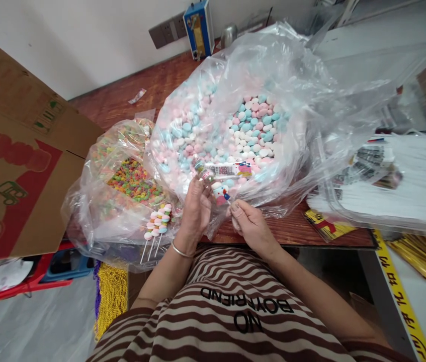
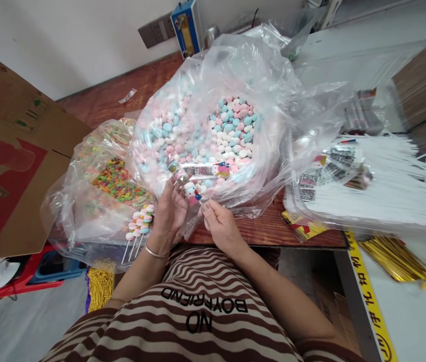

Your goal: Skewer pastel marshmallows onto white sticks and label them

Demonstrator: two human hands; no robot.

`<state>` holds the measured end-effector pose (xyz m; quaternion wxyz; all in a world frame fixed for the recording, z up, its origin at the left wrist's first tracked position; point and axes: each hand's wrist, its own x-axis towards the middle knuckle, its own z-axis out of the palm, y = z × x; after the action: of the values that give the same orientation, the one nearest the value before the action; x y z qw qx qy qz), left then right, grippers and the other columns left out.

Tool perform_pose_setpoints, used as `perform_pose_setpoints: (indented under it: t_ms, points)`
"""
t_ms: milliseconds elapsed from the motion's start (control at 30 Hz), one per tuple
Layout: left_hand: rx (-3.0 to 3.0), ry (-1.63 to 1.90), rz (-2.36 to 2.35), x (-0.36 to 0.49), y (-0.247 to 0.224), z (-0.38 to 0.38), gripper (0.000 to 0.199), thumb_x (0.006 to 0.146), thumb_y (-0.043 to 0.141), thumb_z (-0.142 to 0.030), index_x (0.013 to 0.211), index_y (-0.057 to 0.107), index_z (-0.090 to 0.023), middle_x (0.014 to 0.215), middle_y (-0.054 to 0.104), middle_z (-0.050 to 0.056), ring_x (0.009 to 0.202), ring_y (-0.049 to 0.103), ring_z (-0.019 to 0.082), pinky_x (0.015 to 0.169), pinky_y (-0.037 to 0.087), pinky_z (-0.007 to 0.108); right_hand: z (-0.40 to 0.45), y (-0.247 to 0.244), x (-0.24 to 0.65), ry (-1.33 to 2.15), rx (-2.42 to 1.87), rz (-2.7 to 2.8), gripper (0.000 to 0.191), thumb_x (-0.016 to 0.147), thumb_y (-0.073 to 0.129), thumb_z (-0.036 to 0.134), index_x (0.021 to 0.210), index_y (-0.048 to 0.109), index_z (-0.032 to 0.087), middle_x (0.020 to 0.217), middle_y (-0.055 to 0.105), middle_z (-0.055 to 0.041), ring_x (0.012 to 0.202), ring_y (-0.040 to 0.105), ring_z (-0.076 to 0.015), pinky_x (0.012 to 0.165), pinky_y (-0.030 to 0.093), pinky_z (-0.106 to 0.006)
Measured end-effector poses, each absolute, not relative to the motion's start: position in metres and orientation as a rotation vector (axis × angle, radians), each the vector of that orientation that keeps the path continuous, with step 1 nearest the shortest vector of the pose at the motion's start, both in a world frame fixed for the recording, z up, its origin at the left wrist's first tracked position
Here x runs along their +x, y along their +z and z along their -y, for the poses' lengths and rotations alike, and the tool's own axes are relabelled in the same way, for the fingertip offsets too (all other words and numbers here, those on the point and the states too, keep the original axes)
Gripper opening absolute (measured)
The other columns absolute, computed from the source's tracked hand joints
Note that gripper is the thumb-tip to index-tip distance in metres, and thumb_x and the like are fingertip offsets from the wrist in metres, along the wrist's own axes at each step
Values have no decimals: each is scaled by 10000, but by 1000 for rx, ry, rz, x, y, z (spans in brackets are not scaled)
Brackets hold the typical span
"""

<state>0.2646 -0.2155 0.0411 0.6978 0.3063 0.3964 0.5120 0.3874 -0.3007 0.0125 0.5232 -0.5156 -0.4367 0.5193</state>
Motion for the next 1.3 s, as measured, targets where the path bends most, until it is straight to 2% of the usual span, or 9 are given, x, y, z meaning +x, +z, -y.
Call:
perform_pose_setpoints:
  t_ms: [100, 200, 300, 400, 600, 867, 1033, 1200, 1300]
  points:
    - [465, 1112, -738, 264, 56, 202, 236, 885, 722, -395, 1025, 672, -211, 859, 661, -11, 740, 625, 84, 757, 513, 220, 306, 17, 385, 1354, -1191, 1100, 370, 1022, 412, 499, 818, 553, 224, 531, 384, 74, 478, 338, -118, 500, 286, -260]
    - [399, 1144, -701, 273, 58, 205, 162, 884, 745, -298, 990, 669, -201, 613, 446, -88, 488, 416, 24, 549, 412, 154, 308, 18, 379, 1161, -1300, 1209, 359, 1022, 412, 450, 751, 494, 230, 574, 409, 56, 529, 373, -121, 543, 311, -259]
    - [410, 1103, -731, 288, 48, 219, 218, 831, 803, -296, 850, 620, -180, 582, 387, -97, 454, 358, 20, 499, 375, 161, 304, 16, 374, 944, -1429, 1243, 307, 1012, 413, 397, 762, 480, 232, 635, 490, 30, 584, 433, -135, 583, 331, -266]
    - [427, 1066, -733, 296, 39, 228, 321, 791, 838, -319, 757, 553, -175, 575, 400, -91, 500, 431, 34, 568, 430, 172, 301, 13, 375, 920, -1459, 1269, 259, 1010, 407, 377, 821, 510, 231, 696, 549, 11, 633, 488, -150, 609, 352, -270]
    - [443, 1065, -758, 291, 38, 228, 343, 820, 794, -455, 888, 595, -184, 631, 485, -71, 625, 555, 73, 708, 499, 219, 304, 10, 380, 984, -1401, 1287, 310, 1018, 405, 368, 735, 420, 243, 625, 463, 40, 576, 436, -135, 579, 328, -272]
    - [616, 1027, -822, 294, 23, 247, 365, 797, 783, -495, 953, 728, -169, 695, 657, 6, 703, 648, 130, 646, 490, 219, 301, -1, 373, 1105, -1269, 1030, 268, 1028, 418, 441, 915, 547, 235, 655, 453, 45, 565, 405, -135, 554, 340, -269]
    - [697, 1092, -894, 301, 14, 254, 325, 816, 760, -477, 895, 772, -162, 912, 772, 67, 926, 706, 179, 847, 521, 264, 297, -3, 375, 1006, -1338, 1034, 309, 998, 454, 447, 775, 507, 240, 646, 508, 27, 591, 462, -149, 585, 378, -276]
    - [723, 1068, -850, 305, 10, 257, 337, 858, 719, -441, 1051, 777, -172, 1167, 757, 94, 1167, 658, 222, 1052, 450, 332, 292, 0, 376, 904, -1338, 966, 312, 982, 466, 500, 1042, 596, 224, 984, 697, -64, 954, 635, -225, 838, 496, -336]
    - [771, 1071, -878, 305, 9, 257, 333, 857, 720, -426, 1065, 775, -173, 1136, 760, 87, 1122, 665, 211, 1021, 465, 318, 288, -1, 374, 968, -1294, 846, 334, 953, 522, 542, 900, 604, 223, 850, 672, -27, 799, 615, -187, 731, 504, -300]
